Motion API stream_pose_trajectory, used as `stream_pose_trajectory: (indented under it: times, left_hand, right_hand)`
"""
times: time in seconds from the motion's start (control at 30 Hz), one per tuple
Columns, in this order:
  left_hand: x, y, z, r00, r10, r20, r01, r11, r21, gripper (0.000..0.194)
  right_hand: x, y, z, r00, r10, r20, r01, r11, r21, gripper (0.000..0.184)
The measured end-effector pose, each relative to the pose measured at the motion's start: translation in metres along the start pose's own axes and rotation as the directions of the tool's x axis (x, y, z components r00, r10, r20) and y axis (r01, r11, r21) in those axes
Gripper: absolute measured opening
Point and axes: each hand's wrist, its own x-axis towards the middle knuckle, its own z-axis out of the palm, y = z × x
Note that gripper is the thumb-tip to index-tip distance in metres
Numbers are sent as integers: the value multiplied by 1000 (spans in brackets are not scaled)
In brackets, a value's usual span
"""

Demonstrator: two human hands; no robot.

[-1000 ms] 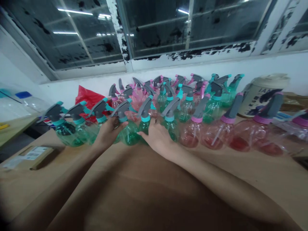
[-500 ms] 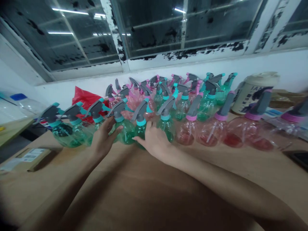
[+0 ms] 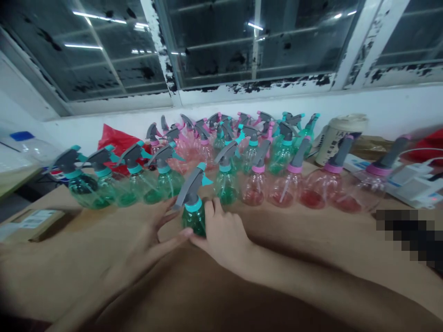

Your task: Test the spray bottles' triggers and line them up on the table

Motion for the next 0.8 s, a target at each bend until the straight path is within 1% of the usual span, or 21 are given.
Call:
stream_pose_trajectory:
  times: [0.07,0.13,0.27,0.37,0.43,0.5,0.63,0.7,0.8]
  left_hand:
    - [4,17,8,999,14,45,-13,999,-38,63]
    - [9,30,17,998,25,50,-22,998,-53,65]
    - [14,48,38,997,32,65,-23,990,-137,65]
    - [16,58,55,997,67,50,-57,982,-182,59]
    - [18,65,65,995,94,29,-86,977,-196,53]
    - [20,72,73,995,97,17,-91,974,-207,46]
    - [27,83,82,993,107,44,-94,969,-230,38]
    - [30,85,84,992,109,58,-93,970,-223,36]
    - [35,85,87,991,127,46,-116,976,-182,33]
  right_hand:
    - [-13,4,-3,1000,-27,-10,27,1000,13,46]
    - [-25,8,-6,999,-38,-33,39,999,28,44]
    - [-46,18,-13,998,-13,-57,16,999,50,50]
    - [-59,25,-18,997,-21,-77,24,999,36,57]
    - [-65,30,-21,995,-35,-94,38,999,33,60]
    - [-69,35,-24,994,-30,-102,33,999,27,62]
    - [-73,43,-29,994,-14,-104,15,1000,10,69]
    - [-72,46,-31,994,-32,-108,32,999,-5,74]
    - [-70,51,-31,991,-61,-123,60,998,-7,80]
